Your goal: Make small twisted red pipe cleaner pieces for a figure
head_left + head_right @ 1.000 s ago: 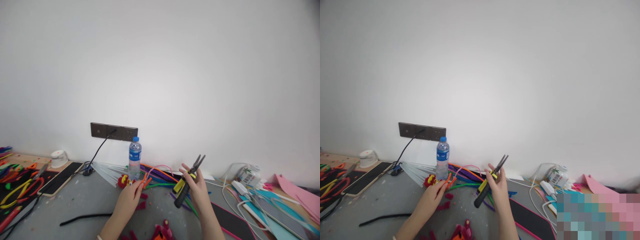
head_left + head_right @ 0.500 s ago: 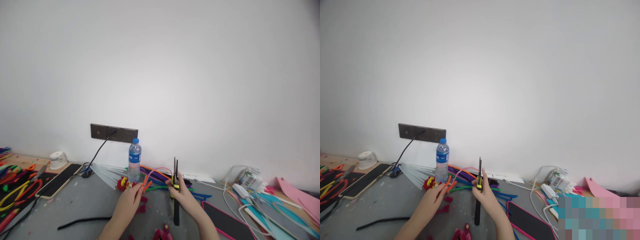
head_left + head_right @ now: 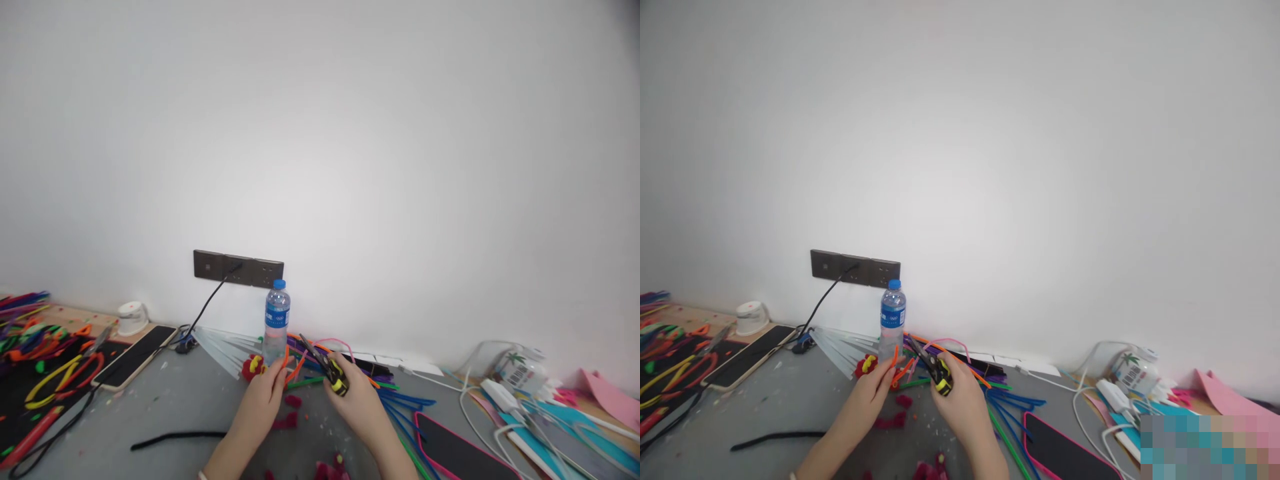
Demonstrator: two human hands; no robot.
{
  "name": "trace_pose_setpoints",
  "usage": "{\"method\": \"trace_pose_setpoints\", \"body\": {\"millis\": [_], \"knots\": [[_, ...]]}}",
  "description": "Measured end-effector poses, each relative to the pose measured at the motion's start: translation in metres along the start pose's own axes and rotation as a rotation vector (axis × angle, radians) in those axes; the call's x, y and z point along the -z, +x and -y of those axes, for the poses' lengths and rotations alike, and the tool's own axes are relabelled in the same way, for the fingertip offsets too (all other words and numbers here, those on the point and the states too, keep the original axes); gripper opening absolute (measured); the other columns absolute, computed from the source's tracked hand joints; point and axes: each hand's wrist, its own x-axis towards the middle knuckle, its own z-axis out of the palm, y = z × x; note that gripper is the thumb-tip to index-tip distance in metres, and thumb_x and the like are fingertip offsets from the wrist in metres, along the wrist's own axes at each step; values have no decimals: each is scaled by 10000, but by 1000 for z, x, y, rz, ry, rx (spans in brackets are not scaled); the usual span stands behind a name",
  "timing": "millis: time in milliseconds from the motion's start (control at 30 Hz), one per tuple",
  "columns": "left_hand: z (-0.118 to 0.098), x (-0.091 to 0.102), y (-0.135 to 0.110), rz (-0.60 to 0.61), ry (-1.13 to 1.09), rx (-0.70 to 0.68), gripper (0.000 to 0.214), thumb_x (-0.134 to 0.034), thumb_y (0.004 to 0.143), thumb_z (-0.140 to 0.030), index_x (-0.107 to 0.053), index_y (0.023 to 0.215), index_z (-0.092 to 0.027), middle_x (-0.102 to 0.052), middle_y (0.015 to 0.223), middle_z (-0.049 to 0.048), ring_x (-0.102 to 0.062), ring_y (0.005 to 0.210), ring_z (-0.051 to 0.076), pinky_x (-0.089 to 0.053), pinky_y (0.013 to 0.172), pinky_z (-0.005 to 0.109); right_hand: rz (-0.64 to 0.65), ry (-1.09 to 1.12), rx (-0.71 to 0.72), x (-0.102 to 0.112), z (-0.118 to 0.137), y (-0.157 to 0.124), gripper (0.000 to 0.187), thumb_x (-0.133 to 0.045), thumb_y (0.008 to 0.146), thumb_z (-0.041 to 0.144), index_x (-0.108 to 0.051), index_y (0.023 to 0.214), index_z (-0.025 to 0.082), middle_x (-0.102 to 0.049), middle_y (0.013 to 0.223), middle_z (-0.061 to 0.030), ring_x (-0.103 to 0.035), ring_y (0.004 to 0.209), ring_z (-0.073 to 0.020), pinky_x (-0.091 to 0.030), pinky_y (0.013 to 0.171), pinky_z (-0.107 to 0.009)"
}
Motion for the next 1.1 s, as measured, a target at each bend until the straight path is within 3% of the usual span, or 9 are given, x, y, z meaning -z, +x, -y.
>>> {"method": "trace_pose_setpoints", "body": {"millis": [67,167,333,400,633,767,933,1100], "knots": [[3,0,0,-23,33,14,462,-305,942,-346,-603,1254,-181,-751,791,81,-672,669,209,-488,667,267,10,-85,18,0,5,-2,493,-521,682,202,-577,1171,203,-666,1139,-100,-612,1058,-278,-443,931,-368],[9,-2,1,-59,58,-7,473,-302,943,-338,-599,1265,-162,-735,726,84,-675,673,215,-498,688,273,97,-185,10,3,12,-4,501,-500,653,158,-578,1146,197,-680,1085,-98,-617,1019,-281,-446,890,-361],[8,-2,3,-51,39,-55,447,-330,931,-322,-629,1209,-140,-759,892,129,-697,784,231,-506,764,292,154,-278,-11,7,22,-6,496,-516,633,140,-581,1118,221,-683,1088,-84,-608,1025,-284,-430,862,-335],[3,0,2,-23,24,-78,425,-335,929,-313,-651,1160,-149,-756,946,127,-698,800,231,-502,751,291,171,-276,3,7,25,-7,485,-519,621,126,-584,1089,236,-688,1082,-66,-613,1011,-279,-427,842,-317],[-4,7,2,-5,39,-75,398,-334,926,-289,-678,1074,-154,-743,768,88,-681,684,225,-466,658,279,219,-193,-24,5,31,-10,423,-518,643,101,-591,1038,232,-720,952,-67,-661,941,-280,-425,742,-276],[-5,9,2,26,-2,-77,385,-351,924,-305,-704,898,-153,-718,716,72,-658,672,224,-442,638,272,262,-173,-68,3,31,-11,384,-535,681,113,-602,1041,233,-721,903,-66,-664,880,-259,-409,687,-256],[-6,8,2,51,-68,-85,371,-366,925,-335,-681,854,-150,-700,716,58,-610,649,205,-406,613,253,366,-108,-120,5,34,-14,310,-522,685,102,-622,962,199,-707,813,-42,-613,733,-196,-379,631,-232],[-5,6,2,60,-47,-57,376,-366,920,-340,-593,676,-166,-604,595,27,-542,585,184,-321,548,247,434,-26,-121,9,35,-17,299,-500,679,109,-636,936,176,-707,836,-36,-585,724,-179,-377,636,-231]]}}
